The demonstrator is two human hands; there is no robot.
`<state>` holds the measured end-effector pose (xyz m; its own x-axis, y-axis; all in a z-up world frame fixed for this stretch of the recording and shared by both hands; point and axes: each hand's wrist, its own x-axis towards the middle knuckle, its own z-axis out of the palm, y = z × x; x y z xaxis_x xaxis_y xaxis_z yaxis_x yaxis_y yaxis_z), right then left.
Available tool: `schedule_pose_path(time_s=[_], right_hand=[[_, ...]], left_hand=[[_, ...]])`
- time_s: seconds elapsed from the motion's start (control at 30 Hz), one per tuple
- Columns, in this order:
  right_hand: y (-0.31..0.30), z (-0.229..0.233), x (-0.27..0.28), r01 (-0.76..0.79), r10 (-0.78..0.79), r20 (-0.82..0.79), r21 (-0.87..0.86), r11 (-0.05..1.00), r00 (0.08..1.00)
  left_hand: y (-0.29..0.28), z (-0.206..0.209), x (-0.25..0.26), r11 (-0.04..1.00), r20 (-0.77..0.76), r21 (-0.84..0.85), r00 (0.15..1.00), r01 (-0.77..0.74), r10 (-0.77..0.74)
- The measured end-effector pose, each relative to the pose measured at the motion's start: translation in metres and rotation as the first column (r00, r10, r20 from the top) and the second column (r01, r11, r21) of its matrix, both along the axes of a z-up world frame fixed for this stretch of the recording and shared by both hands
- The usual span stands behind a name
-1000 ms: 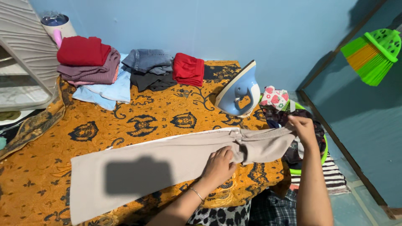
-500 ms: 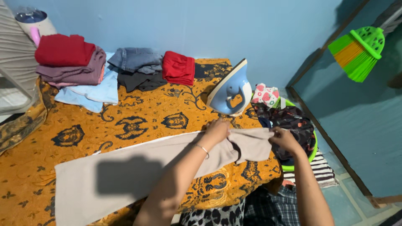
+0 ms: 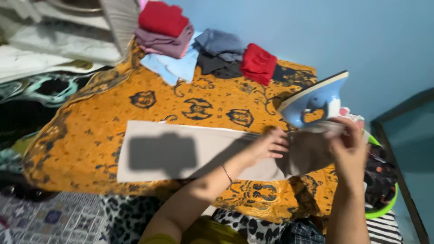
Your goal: The person irons a red garment, a denim jacket, and a beige top on a patterned tablecloth. They smooth each item, use a blue and white iron, and fold the garments after ironing.
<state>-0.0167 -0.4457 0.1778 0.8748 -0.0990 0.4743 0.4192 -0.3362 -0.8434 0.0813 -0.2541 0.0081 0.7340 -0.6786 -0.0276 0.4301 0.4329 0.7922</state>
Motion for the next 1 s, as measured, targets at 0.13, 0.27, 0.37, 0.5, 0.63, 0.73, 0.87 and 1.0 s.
schedule_pose_path(time_s=[0.13, 0.27, 0.37, 0.5, 0.63, 0.73, 0.87, 1.0], right_hand=[[0.054, 0.007, -0.010, -0.338, 0.346, -0.012, -0.254, 0.906, 0.938], [0.080, -0.044, -0.009, -0.128, 0.018, -0.232, -0.471, 0.873, 0.973], [0.084, -0.092, -0.025, -0.084, -0.061, -0.196, -0.653, 0.753, 0.979], [0.088, -0.131, -0.033, -0.040, -0.097, -0.129, -0.779, 0.626, 0.987], [0.098, -0.139, -0.034, -0.153, -0.161, -0.273, -0.839, 0.522, 0.949], [0.104, -0.139, -0.035, -0.142, -0.188, -0.273, -0.845, 0.516, 0.943], [0.107, -0.141, -0.034, -0.157, -0.220, -0.309, -0.839, 0.521, 0.925], [0.106, -0.143, -0.033, -0.165, -0.226, -0.326, -0.832, 0.530, 0.918]], left_hand=[[0.092, 0.005, 0.013, 0.981, -0.359, -0.171, 0.933, -0.091, 0.024], [0.151, 0.004, -0.015, 0.971, -0.454, 0.090, 0.858, -0.224, 0.240], [0.164, -0.003, -0.040, 0.952, -0.223, 0.162, 0.930, -0.261, 0.293], [0.164, -0.009, -0.054, 0.682, 0.451, 0.416, 0.788, -0.601, 0.420], [0.186, 0.007, -0.052, 0.830, 0.140, 0.303, 0.883, -0.468, 0.447], [0.197, 0.027, -0.068, 0.515, 0.716, 0.226, 0.499, -0.827, 0.488], [0.192, 0.041, -0.090, -0.002, 0.991, 0.127, 0.127, -0.992, 0.034], [0.198, 0.028, -0.074, 0.278, 0.816, 0.332, 0.423, -0.901, 0.395]])
